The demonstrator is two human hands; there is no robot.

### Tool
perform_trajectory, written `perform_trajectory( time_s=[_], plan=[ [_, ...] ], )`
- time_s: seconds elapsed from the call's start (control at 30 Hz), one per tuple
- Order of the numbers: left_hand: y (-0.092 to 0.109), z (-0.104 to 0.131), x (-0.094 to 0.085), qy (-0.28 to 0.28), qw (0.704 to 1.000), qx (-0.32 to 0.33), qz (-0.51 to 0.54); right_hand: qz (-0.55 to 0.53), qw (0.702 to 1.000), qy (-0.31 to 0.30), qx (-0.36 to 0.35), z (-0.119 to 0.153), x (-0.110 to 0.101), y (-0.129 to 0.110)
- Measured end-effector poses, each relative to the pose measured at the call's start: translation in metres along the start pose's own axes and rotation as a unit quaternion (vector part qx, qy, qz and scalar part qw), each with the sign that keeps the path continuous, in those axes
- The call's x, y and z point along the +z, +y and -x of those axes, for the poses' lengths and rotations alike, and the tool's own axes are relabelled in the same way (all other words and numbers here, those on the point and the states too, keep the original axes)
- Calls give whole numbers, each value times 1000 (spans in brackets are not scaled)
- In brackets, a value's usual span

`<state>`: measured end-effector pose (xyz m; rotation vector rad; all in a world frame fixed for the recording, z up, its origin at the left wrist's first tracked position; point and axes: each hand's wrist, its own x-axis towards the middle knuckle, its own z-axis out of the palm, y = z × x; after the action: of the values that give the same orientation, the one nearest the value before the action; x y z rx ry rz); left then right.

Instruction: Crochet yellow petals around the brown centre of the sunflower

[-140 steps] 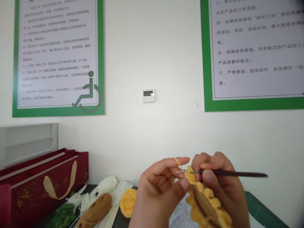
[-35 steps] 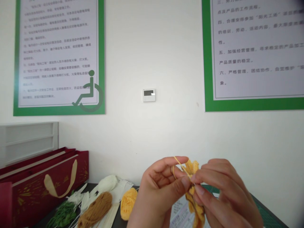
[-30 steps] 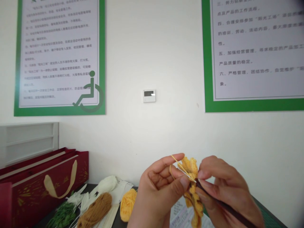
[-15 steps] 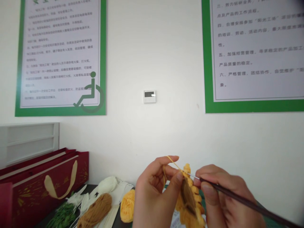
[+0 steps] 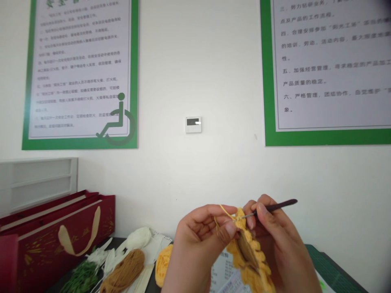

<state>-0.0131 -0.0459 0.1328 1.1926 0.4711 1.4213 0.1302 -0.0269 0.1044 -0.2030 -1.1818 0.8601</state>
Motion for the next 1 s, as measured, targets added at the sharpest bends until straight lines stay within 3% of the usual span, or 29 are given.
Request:
perform_trajectory(
  time_s=[0.1, 0.2, 0.33, 0.4, 0.47, 0.57, 0.77, 0.87, 1.0],
  plan=[
    [-1, 0, 0, 15, 1000, 11, 1, 94, 993, 10, -71, 2, -4, -5],
    [-1, 2, 3, 26, 999, 23, 7, 200, 967, 19, -159, 9, -4, -13],
    [0, 5, 7, 43, 998, 31, 20, 359, 878, -29, -315, 16, -5, -24],
    [1, 5, 8, 53, 998, 33, 23, 417, 837, -82, -346, 17, -6, -27],
    [2, 5, 8, 54, 998, 28, 25, 434, 820, -95, -361, 18, -7, -26],
    [4, 5, 8, 52, 998, 28, 27, 402, 817, -62, -410, 20, -5, -21],
    [2, 5, 13, 39, 997, 47, 52, 299, 886, -24, -355, 17, 5, -14],
    [0, 5, 16, 41, 996, 61, 55, 291, 883, -17, -369, 16, 5, -15],
    [-1, 8, 17, 56, 995, 81, 26, 376, 856, -20, -355, 22, 5, -13]
  ],
)
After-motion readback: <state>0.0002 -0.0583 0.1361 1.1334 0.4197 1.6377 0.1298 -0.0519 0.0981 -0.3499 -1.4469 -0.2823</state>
